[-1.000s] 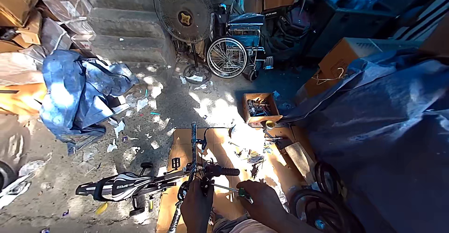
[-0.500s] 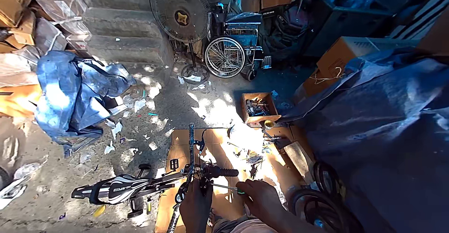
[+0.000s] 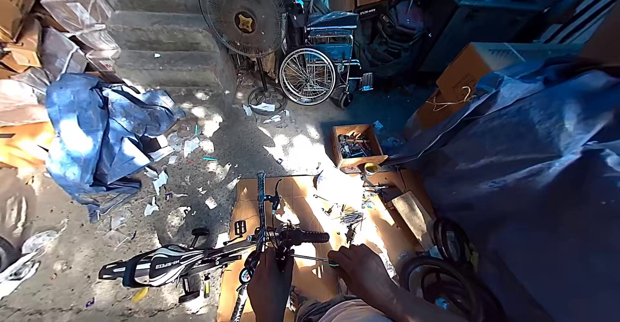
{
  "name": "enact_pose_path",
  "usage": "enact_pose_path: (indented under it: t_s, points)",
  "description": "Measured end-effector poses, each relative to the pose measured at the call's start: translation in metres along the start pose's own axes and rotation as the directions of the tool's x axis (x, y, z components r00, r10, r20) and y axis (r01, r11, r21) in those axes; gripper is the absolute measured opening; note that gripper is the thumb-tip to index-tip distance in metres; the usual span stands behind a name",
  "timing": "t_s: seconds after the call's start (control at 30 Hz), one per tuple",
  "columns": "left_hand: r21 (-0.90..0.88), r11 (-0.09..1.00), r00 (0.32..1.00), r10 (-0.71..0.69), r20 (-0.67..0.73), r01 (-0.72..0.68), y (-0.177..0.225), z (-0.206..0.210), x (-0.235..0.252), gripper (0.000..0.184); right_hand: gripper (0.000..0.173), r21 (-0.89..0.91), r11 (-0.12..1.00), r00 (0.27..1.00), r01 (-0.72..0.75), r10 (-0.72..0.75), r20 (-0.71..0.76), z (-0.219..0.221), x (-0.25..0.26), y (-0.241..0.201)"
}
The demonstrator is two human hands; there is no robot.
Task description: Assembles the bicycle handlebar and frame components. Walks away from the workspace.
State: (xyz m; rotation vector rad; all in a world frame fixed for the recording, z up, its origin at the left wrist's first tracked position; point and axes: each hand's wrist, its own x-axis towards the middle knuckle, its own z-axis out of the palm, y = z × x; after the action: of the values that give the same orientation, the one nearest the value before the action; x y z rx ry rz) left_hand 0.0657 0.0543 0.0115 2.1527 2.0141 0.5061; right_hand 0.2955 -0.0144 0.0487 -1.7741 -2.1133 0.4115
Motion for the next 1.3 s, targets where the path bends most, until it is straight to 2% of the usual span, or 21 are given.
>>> enact_pose_path:
  t_s: [0.03,0.07,0.13,0.2,0.27,0.3,0.37,0.43,0.5,0.53,0.63,0.7,0.77,0.83,0.9,0.93,1.0,1.07,1.1,1.2,1.3]
  points:
    - [-0.003,1.000,1.000,-0.010,-0.001,0.010,0.003,0.001,0.001,0.046,0.022,-0.055,0.998,1.000,-0.005,0.004,-0.017,0.001,0.001,-0.001]
    - [-0.004,1.000,1.000,-0.022,0.000,0.022,0.005,0.002,0.000,0.046,0.029,0.004,0.996,0.992,-0.092,0.091,0.092,-0.006,0.002,-0.004]
    - [-0.007,0.999,0.999,-0.047,0.012,0.047,0.009,0.003,-0.003,0.045,0.047,0.233,0.891,0.846,-0.389,0.246,0.473,-0.020,0.009,0.001]
    - [-0.018,0.999,0.998,-0.048,0.034,0.049,0.015,0.005,-0.006,0.043,0.052,0.400,0.693,0.687,-0.599,0.189,0.702,-0.022,0.012,0.018]
    - [-0.009,1.000,0.999,-0.022,0.029,0.022,0.021,0.010,-0.010,0.043,0.056,0.455,0.567,0.608,-0.686,0.105,0.787,-0.021,0.009,0.031]
    - [0.002,1.000,0.999,-0.013,0.038,0.013,0.022,0.013,-0.011,0.043,0.051,0.476,0.571,0.631,-0.670,0.098,0.770,-0.019,0.006,0.037]
    - [0.014,1.000,0.997,-0.014,0.079,0.013,0.023,0.017,-0.012,0.044,0.036,0.488,0.690,0.772,-0.534,0.163,0.615,-0.017,0.001,0.043]
    - [0.011,1.000,0.994,-0.022,0.105,0.021,0.025,0.020,-0.013,0.045,0.026,0.335,0.884,0.912,-0.327,0.202,0.357,-0.014,-0.006,0.038]
    - [0.007,0.999,0.995,-0.038,0.092,0.038,0.030,0.022,-0.012,0.043,0.018,0.096,0.987,0.987,-0.132,0.122,0.106,-0.010,-0.008,0.031]
    - [0.011,0.998,0.994,-0.055,0.091,0.054,0.033,0.022,-0.010,0.043,0.023,0.055,0.989,0.984,-0.138,0.131,0.123,-0.013,-0.006,0.028]
    - [0.019,0.997,0.991,-0.083,0.105,0.081,0.040,0.018,-0.009,0.042,0.049,0.075,0.944,0.844,-0.322,0.250,0.475,-0.026,0.002,0.023]
    - [0.019,0.997,0.993,-0.076,0.091,0.074,0.041,0.020,-0.008,0.041,0.052,0.095,0.938,0.787,-0.333,0.221,0.577,-0.028,0.007,0.029]
    - [0.021,0.997,0.993,-0.072,0.089,0.071,0.039,0.021,-0.009,0.041,0.041,0.142,0.944,0.829,-0.298,0.182,0.529,-0.027,0.005,0.034]
    - [0.022,0.998,0.993,-0.062,0.097,0.060,0.037,0.022,-0.009,0.041,0.023,0.107,0.980,0.944,-0.166,0.127,0.303,-0.020,0.000,0.035]
    - [0.036,0.998,0.993,-0.055,0.102,0.052,0.039,0.022,-0.009,0.041,0.015,-0.022,0.996,0.989,-0.081,0.083,0.121,-0.014,0.001,0.034]
    - [0.051,0.997,0.993,-0.058,0.106,0.052,0.041,0.022,-0.009,0.042,0.020,-0.033,0.991,0.977,-0.127,0.130,0.166,-0.015,0.003,0.032]
    - [0.071,0.996,0.991,-0.071,0.116,0.063,0.044,0.021,-0.009,0.043,0.033,0.049,0.953,0.869,-0.300,0.252,0.426,-0.025,0.011,0.032]
    - [0.079,0.994,0.988,-0.091,0.121,0.081,0.047,0.020,-0.008,0.043,0.043,0.129,0.907,0.750,-0.400,0.243,0.615,-0.030,0.018,0.039]
    - [0.079,0.993,0.988,-0.097,0.119,0.088,0.048,0.019,-0.008,0.042,0.043,0.174,0.900,0.735,-0.401,0.202,0.647,-0.028,0.017,0.044]
    - [0.092,0.991,0.988,-0.103,0.119,0.092,0.047,0.021,-0.010,0.041,0.032,0.252,0.911,0.839,-0.327,0.156,0.521,-0.023,0.009,0.048]
    - [0.107,0.991,0.986,-0.100,0.137,0.085,0.047,0.021,-0.012,0.042,0.017,0.114,0.980,0.950,-0.164,0.126,0.284,-0.016,0.004,0.038]
